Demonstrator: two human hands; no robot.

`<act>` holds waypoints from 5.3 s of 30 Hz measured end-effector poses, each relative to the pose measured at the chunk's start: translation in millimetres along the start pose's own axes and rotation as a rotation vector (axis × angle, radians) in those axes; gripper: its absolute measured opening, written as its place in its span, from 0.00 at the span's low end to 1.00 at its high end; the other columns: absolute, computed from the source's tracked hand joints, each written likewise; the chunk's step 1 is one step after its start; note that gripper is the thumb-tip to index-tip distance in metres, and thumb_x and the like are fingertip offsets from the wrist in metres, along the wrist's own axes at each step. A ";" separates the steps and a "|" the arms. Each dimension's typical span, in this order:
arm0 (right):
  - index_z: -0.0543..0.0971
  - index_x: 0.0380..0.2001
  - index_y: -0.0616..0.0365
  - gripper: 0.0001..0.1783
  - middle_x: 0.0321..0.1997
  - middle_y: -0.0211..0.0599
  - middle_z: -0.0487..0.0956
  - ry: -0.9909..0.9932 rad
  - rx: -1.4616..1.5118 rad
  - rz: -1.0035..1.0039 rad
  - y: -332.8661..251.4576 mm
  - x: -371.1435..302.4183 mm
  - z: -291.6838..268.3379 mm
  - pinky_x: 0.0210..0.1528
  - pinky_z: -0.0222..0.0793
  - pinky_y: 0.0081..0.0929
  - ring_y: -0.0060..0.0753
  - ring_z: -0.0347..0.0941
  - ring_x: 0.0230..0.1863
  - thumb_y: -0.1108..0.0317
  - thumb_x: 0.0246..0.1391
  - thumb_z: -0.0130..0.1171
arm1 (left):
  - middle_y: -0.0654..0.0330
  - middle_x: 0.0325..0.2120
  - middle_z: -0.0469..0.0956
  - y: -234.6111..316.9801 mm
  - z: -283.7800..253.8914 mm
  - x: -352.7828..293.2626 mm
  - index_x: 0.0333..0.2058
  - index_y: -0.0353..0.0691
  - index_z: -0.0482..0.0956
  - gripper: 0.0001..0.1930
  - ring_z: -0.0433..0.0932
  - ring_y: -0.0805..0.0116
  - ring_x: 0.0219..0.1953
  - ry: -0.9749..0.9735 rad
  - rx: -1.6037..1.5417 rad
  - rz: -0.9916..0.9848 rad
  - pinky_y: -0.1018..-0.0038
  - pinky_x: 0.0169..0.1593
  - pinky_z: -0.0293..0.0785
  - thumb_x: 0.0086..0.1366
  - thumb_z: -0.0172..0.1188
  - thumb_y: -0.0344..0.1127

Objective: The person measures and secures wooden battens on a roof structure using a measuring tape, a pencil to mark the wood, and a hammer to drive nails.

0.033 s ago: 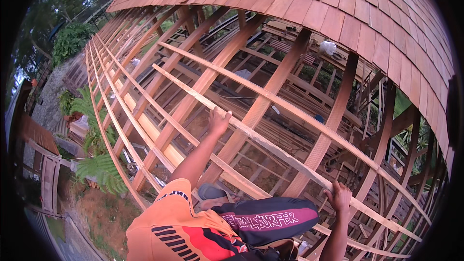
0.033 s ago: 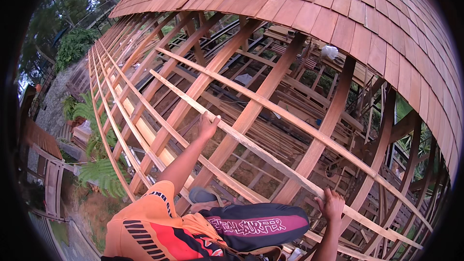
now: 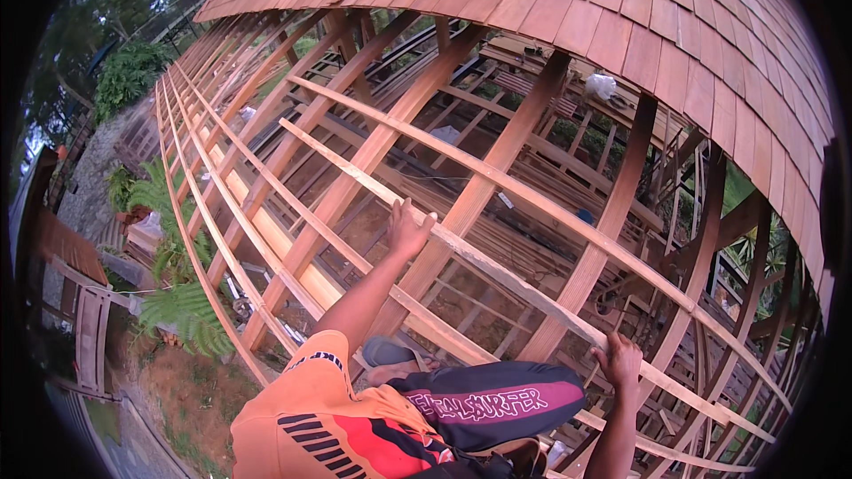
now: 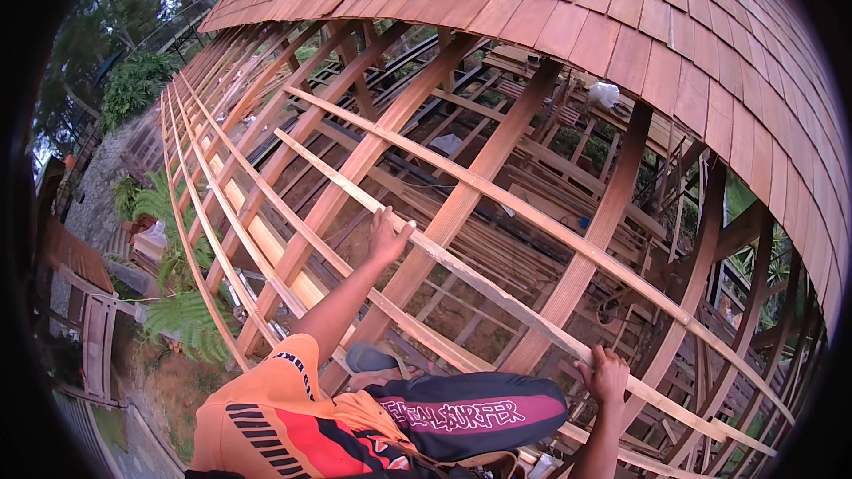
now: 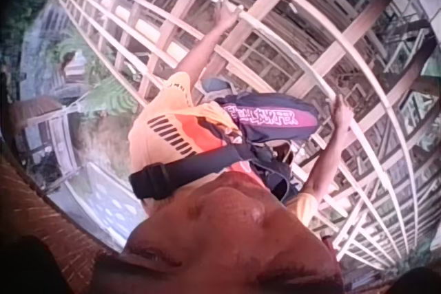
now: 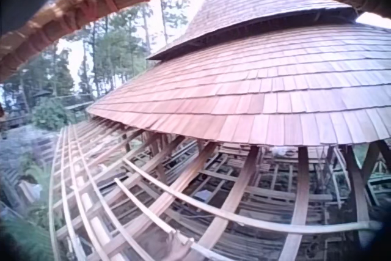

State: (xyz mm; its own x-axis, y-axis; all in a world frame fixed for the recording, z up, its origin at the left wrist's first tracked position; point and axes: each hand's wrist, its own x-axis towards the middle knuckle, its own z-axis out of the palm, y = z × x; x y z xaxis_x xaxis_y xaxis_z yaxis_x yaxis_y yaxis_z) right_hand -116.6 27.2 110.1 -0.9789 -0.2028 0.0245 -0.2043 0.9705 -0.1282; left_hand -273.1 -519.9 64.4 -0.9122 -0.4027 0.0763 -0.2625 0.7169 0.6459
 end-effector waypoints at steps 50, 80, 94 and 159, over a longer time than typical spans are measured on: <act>0.37 0.76 0.50 0.73 0.78 0.67 0.30 -0.195 0.144 0.546 122.1 -102.1 78.3 0.78 0.37 0.49 0.69 0.29 0.78 0.52 0.37 0.77 | 0.52 0.45 0.81 109.9 128.5 -14.6 0.43 0.40 0.80 0.45 0.74 0.50 0.56 -0.538 0.548 0.786 0.43 0.60 0.58 0.39 0.67 0.76; 0.64 0.69 0.56 0.49 0.69 0.50 0.69 -0.218 0.426 0.741 36.1 -148.6 123.5 0.77 0.15 0.56 0.45 0.64 0.71 0.37 0.51 0.62 | 0.52 0.49 0.82 152.0 111.1 -13.9 0.50 0.41 0.79 0.48 0.77 0.54 0.56 -0.656 0.682 0.649 0.47 0.62 0.58 0.39 0.71 0.75; 0.78 0.58 0.48 0.36 0.52 0.38 0.83 -0.349 0.184 0.732 5.3 -139.3 82.0 0.75 0.11 0.63 0.37 0.76 0.61 0.35 0.58 0.48 | 0.37 0.36 0.83 137.0 124.2 2.4 0.34 0.28 0.85 0.34 0.83 0.42 0.42 -0.648 0.747 0.807 0.55 0.50 0.78 0.39 0.73 0.58; 0.72 0.61 0.65 0.34 0.58 0.53 0.77 0.728 0.711 0.906 45.7 -139.0 128.2 0.67 0.60 0.39 0.48 0.73 0.59 0.45 0.68 0.52 | 0.58 0.37 0.84 82.1 104.4 -60.6 0.35 0.48 0.82 0.27 0.80 0.58 0.48 -0.429 0.434 0.858 0.55 0.57 0.66 0.41 0.72 0.61</act>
State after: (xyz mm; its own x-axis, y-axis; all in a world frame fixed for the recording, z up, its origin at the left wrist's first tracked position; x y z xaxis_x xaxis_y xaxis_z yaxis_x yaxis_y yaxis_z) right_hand 10.4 83.0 -26.3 -0.5929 0.7924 0.1437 0.3336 0.4041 -0.8517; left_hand -272.2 -377.2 33.5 -0.8584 0.5107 0.0489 0.5111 0.8428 0.1687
